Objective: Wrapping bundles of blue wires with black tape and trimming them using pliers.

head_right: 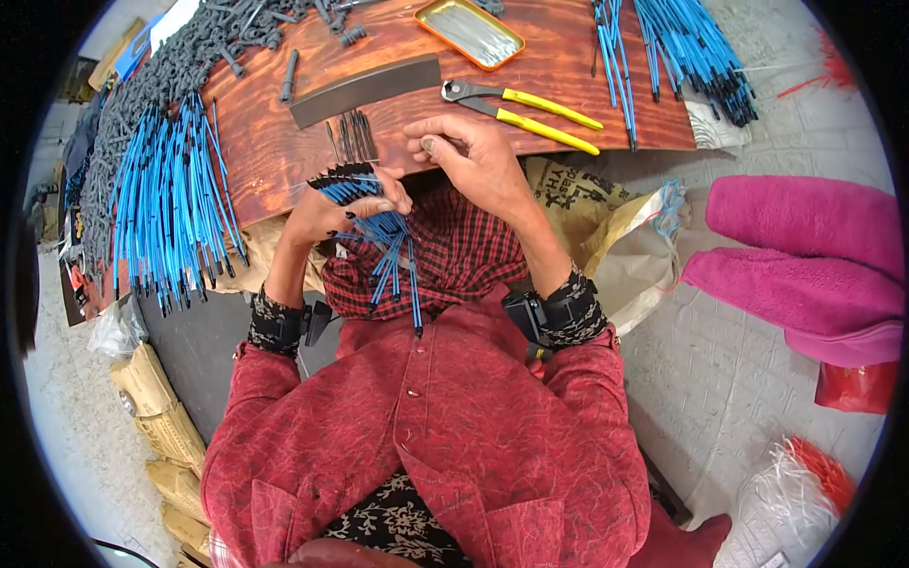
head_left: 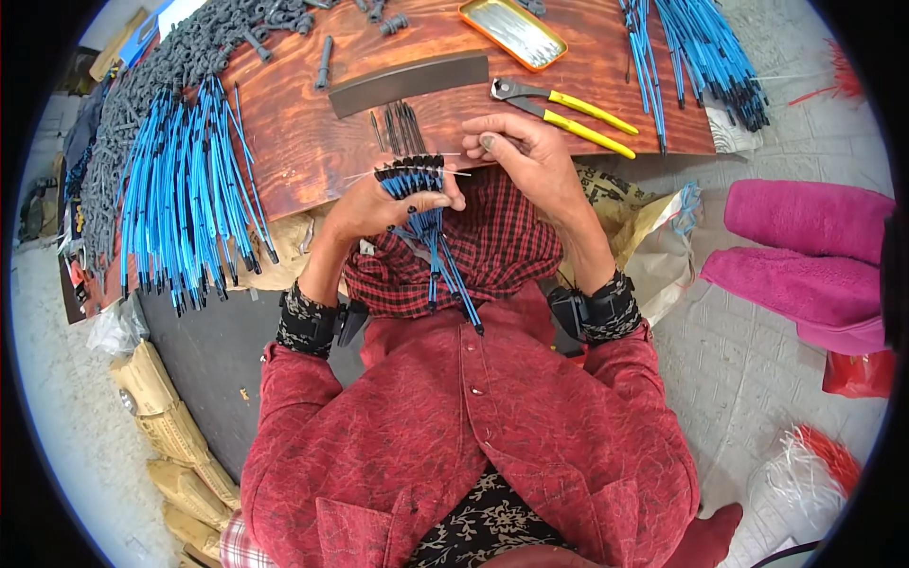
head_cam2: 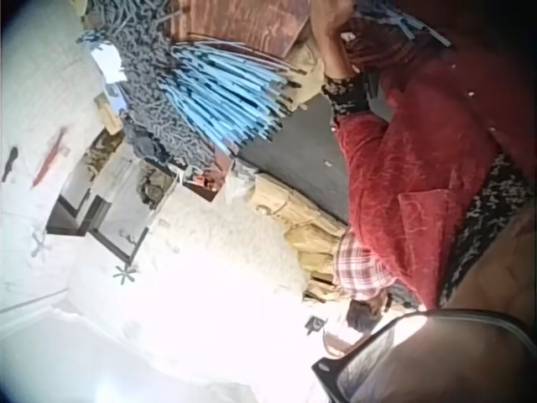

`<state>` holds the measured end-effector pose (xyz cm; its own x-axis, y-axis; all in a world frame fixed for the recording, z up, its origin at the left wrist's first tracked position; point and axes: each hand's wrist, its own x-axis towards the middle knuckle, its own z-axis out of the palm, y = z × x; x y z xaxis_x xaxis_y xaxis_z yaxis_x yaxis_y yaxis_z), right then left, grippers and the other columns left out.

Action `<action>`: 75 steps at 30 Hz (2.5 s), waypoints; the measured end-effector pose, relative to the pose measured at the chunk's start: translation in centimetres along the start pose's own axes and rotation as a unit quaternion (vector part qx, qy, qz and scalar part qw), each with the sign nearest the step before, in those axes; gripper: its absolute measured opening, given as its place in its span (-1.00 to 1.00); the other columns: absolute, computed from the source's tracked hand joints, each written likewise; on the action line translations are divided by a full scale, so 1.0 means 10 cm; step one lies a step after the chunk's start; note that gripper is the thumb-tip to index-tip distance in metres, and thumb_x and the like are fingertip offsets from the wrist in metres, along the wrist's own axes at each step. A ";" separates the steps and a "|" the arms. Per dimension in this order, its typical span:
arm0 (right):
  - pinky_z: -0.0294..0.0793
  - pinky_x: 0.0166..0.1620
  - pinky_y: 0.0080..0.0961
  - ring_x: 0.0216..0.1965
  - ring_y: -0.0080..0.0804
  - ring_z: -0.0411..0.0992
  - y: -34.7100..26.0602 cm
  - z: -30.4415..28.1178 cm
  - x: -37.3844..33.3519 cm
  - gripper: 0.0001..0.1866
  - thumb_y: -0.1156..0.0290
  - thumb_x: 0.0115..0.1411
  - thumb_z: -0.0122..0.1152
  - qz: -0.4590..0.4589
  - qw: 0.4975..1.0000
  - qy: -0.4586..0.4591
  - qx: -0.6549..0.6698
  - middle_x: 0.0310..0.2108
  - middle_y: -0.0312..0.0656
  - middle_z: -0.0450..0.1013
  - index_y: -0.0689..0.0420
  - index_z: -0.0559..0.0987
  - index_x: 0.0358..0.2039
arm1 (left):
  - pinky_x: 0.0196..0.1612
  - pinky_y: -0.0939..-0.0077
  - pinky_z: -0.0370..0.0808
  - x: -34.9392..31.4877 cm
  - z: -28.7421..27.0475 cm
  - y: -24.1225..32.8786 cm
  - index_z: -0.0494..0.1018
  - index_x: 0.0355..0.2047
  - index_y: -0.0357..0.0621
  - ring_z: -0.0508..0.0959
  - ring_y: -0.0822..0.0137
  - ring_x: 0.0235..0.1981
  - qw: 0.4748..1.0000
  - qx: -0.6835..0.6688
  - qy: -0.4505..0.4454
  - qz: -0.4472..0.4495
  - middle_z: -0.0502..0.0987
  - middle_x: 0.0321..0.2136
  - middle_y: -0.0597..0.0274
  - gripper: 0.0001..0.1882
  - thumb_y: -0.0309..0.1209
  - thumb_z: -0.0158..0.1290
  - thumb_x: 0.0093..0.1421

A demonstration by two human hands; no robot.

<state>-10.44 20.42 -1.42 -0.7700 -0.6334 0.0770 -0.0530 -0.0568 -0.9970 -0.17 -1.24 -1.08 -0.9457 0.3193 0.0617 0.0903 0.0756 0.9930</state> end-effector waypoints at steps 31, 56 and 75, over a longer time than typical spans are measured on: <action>0.50 -0.08 -0.20 -0.16 -0.06 0.50 -0.01 0.24 0.96 -0.83 0.51 0.19 0.22 -0.340 0.857 0.116 -0.369 -0.26 -0.13 0.58 0.14 0.64 -0.19 | 0.18 0.09 0.56 0.05 0.01 -0.13 0.55 -0.23 -0.22 0.67 0.10 -0.24 0.921 0.249 -0.047 0.297 0.63 -0.34 0.18 -0.72 -0.37 0.22 0.05; 0.51 0.03 -0.41 -0.04 -0.38 0.56 -0.02 0.22 1.06 -0.64 0.29 0.43 0.05 -0.087 0.952 -0.163 -0.243 -0.11 -0.11 0.62 0.20 0.54 0.12 | 0.24 0.06 0.49 0.05 -0.03 -0.11 0.58 -0.24 -0.23 0.66 -0.03 -0.13 0.962 0.186 -0.049 0.194 0.66 -0.30 0.11 -0.69 -0.67 0.15 -0.06; 0.51 0.06 -0.45 -0.12 -0.47 0.56 -0.02 0.12 1.00 -0.73 0.53 0.27 0.19 0.040 0.977 -0.200 -0.069 -0.17 -0.18 0.61 0.29 0.59 -0.02 | 0.22 0.10 0.50 0.02 0.00 -0.15 0.61 -0.23 -0.18 0.66 0.00 -0.04 0.965 0.186 -0.003 0.184 0.69 -0.28 0.20 -0.71 -0.64 0.20 -0.01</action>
<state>-17.34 13.15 -0.46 -0.4672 -0.8836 -0.0316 -0.1080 0.0925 -0.9898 -0.52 -1.25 -2.58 -0.8265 0.3944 0.4017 0.5268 0.2900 0.7990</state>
